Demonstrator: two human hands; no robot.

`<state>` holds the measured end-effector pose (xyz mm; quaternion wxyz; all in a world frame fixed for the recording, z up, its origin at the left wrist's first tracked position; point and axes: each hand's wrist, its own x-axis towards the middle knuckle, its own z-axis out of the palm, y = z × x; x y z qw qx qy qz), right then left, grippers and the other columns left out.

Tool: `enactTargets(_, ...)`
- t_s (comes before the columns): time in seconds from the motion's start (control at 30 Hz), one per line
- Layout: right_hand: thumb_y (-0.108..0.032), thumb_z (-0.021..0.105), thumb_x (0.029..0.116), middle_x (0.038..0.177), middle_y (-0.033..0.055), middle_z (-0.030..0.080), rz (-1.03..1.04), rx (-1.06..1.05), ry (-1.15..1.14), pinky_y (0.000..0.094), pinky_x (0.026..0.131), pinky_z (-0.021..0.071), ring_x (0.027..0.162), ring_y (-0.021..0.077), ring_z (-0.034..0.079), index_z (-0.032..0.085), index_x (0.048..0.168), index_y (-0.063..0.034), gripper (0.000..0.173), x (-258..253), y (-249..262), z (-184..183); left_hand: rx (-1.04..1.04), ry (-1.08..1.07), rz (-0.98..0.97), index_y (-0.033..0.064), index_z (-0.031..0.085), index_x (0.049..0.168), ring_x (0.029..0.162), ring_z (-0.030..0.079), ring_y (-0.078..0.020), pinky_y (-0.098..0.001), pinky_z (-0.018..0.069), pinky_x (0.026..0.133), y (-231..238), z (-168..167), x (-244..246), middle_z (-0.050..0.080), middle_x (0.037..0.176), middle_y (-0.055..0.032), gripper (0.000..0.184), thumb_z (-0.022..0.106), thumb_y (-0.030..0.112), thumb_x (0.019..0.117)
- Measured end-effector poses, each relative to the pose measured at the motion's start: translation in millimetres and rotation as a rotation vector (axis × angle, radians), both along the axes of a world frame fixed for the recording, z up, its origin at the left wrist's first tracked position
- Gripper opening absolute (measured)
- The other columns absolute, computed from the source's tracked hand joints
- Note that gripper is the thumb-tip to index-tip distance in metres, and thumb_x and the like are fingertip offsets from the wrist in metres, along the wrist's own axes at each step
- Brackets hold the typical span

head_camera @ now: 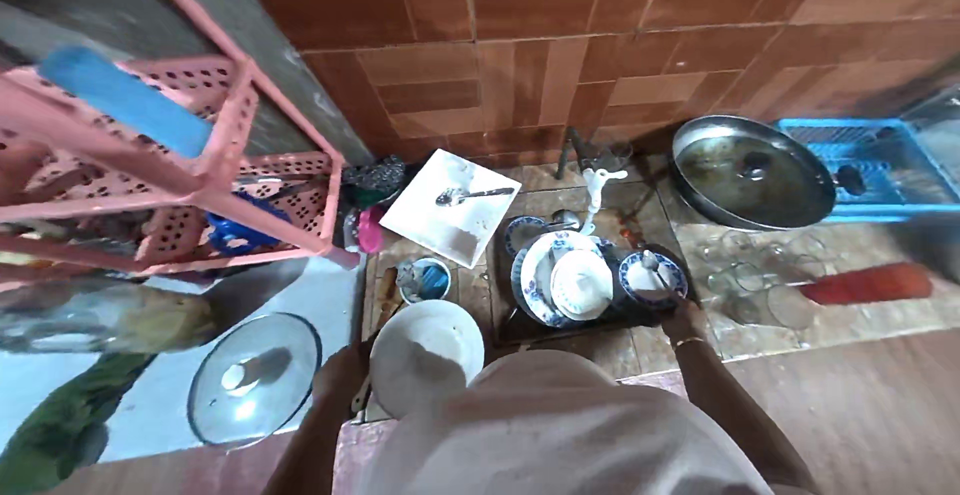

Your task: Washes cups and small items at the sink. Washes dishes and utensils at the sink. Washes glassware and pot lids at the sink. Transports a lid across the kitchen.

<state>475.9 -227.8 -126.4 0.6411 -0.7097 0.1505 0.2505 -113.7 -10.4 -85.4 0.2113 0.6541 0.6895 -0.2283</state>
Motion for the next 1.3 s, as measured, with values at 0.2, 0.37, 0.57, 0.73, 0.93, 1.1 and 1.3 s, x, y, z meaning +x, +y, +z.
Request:
enactTargets(0.2, -0.017, 0.052, 0.1056, 0.119, 0.0190, 0.059, -0.114, 0.102, 0.094, 0.0440, 0.086, 0.0559, 0.102, 0.0262, 0.062, 0.051, 0.133, 0.0024, 0.034, 4.9, 12.7, 1.8, 0.010, 0.005, -0.024, 0.0060, 0.056, 0.138, 0.117, 0.064, -0.0462, -0.0668, 0.0513, 0.093, 2.3, -6.6, 1.1, 0.065, 0.126, -0.0253, 0.041, 0.058, 0.024, 0.1017)
enactTargets(0.37, -0.005, 0.046, 0.1036, 0.106, 0.0184, 0.054, -0.196, 0.251, 0.216, 0.0387, 0.077, 0.0585, 0.087, 0.0251, 0.061, 0.047, 0.128, 0.0051, 0.026, 16.1, 27.8, -8.3, 0.165, -0.087, 0.173, 0.0019, 0.045, 0.145, 0.110, 0.065, -0.0522, -0.0703, 0.0497, 0.090, -6.4, 20.9, -7.9, 0.065, 0.117, -0.0334, 0.057, 0.059, 0.037, 0.1027)
enactTargets(0.57, -0.008, 0.043, 0.1065, 0.112, 0.0183, 0.054, -0.194, 0.300, 0.293, 0.0360, 0.078, 0.0574, 0.090, 0.0237, 0.061, 0.044, 0.134, 0.0040, 0.030, 28.6, 32.0, -28.0, 0.399, -0.165, 0.188, -0.0033, 0.045, 0.142, 0.113, 0.061, -0.0539, -0.0708, 0.0476, 0.092, -37.0, 89.4, -4.5, 0.060, 0.124, -0.0357, 0.053, 0.058, 0.030, 0.1025)
enactTargets(0.73, -0.018, 0.046, 0.1084, 0.103, 0.0187, 0.061, 0.011, 0.176, 0.321, 0.0371, 0.068, 0.0582, 0.078, 0.0229, 0.064, 0.050, 0.130, 0.0039, 0.031, 43.8, 28.6, -41.5, 0.440, -0.348, -0.009, -0.0058, 0.049, 0.137, 0.097, 0.065, -0.0519, -0.0695, 0.0499, 0.085, -57.9, 135.7, 69.6, 0.064, 0.108, -0.0344, 0.048, 0.061, 0.023, 0.1009)
enactTargets(0.93, -0.024, 0.053, 0.1073, 0.121, 0.0238, 0.062, 0.346, -0.142, 0.159, 0.0464, 0.083, 0.0587, 0.098, 0.0307, 0.067, 0.054, 0.134, 0.0054, 0.040, 61.2, 15.4, -35.0, 0.098, -0.533, -0.344, 0.0050, 0.059, 0.134, 0.095, 0.070, -0.0364, -0.0598, 0.0550, 0.087, -51.6, 100.9, 216.5, 0.071, 0.106, -0.0199, 0.045, 0.066, 0.032, 0.0991)
enactTargets(1.1, -0.027, 0.065, 0.0999, 0.149, 0.0306, 0.048, 0.862, -0.552, -0.396, 0.0546, 0.116, 0.0391, 0.139, 0.0442, 0.047, 0.049, 0.145, 0.0060, 0.058, 72.9, 0.4, -4.2, -0.181, -0.721, -0.357, 0.0089, 0.049, 0.143, 0.095, 0.069, -0.0290, -0.0512, 0.0558, 0.087, -57.5, 38.9, 326.3, 0.069, 0.108, -0.0166, 0.049, 0.063, 0.030, 0.1007)
enactTargets(1.3, -0.030, 0.056, 0.1060, 0.129, 0.0175, 0.067, 1.196, -0.242, -0.167, 0.0442, 0.105, 0.0504, 0.119, 0.0252, 0.065, 0.063, 0.132, -0.0003, 0.040, 33.4, 9.9, 33.0, -0.402, -0.942, -0.057, 0.0025, 0.038, 0.149, 0.089, 0.068, -0.0224, -0.0395, 0.0575, 0.082, -88.5, -0.6, 419.0, 0.066, 0.115, -0.0176, 0.052, 0.057, 0.021, 0.1045)
